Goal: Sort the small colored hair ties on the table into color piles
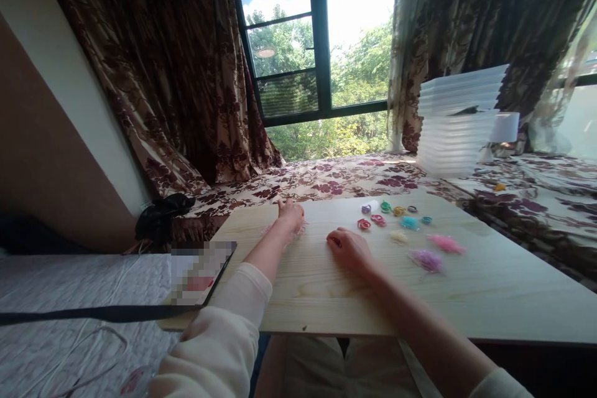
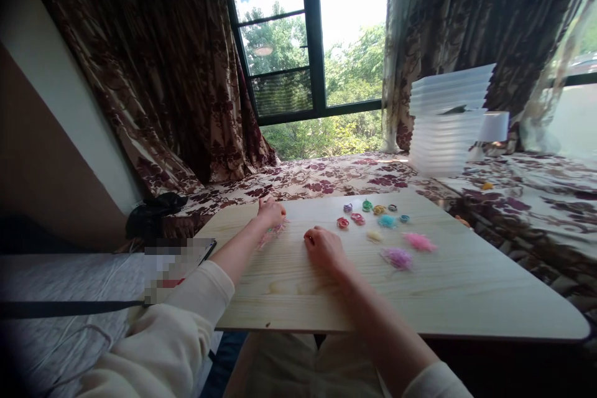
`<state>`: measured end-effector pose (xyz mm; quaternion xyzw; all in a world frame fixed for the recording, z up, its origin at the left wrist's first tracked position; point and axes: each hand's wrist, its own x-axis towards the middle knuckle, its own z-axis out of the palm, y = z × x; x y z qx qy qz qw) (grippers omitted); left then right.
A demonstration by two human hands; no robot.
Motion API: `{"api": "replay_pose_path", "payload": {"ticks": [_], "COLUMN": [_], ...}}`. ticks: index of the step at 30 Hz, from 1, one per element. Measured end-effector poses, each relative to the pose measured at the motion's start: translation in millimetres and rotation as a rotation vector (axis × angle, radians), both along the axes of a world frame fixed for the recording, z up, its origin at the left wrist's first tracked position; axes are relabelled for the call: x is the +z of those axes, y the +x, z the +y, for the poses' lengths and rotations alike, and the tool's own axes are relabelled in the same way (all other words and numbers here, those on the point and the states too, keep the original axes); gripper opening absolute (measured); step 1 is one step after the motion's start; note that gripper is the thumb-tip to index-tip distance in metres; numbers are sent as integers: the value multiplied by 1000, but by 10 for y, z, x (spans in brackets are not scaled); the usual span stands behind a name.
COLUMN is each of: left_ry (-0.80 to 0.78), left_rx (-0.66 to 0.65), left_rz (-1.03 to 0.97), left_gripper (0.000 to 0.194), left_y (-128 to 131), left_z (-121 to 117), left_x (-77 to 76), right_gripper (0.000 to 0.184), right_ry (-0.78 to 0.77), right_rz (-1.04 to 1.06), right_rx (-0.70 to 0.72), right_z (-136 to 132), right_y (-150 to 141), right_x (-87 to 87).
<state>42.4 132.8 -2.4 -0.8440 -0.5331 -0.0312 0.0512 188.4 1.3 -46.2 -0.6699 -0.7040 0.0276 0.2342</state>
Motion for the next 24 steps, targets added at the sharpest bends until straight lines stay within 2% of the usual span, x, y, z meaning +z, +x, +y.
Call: {"api": "replay_pose_path", "payload": {"ticks": [12, 22, 24], "left_ry": [-2, -25, -32], "left_rx": [-73, -90, -90], "left_rz": [136, 132, 121], "left_gripper": [12, 9, 13], "left_y": [92, 87, 63], "left_z": [62, 64, 58], "left_x": [10, 22, 25], "right_gripper": [29, 28, 27], "right_ry": [-1, 6, 5], "right_rz": [-1, 2, 1], "right_rx": [-8, 3, 0], "right_z": [-19, -17, -14], "right_y": [-19, -2, -1], "right_x": [18, 6, 2]}}
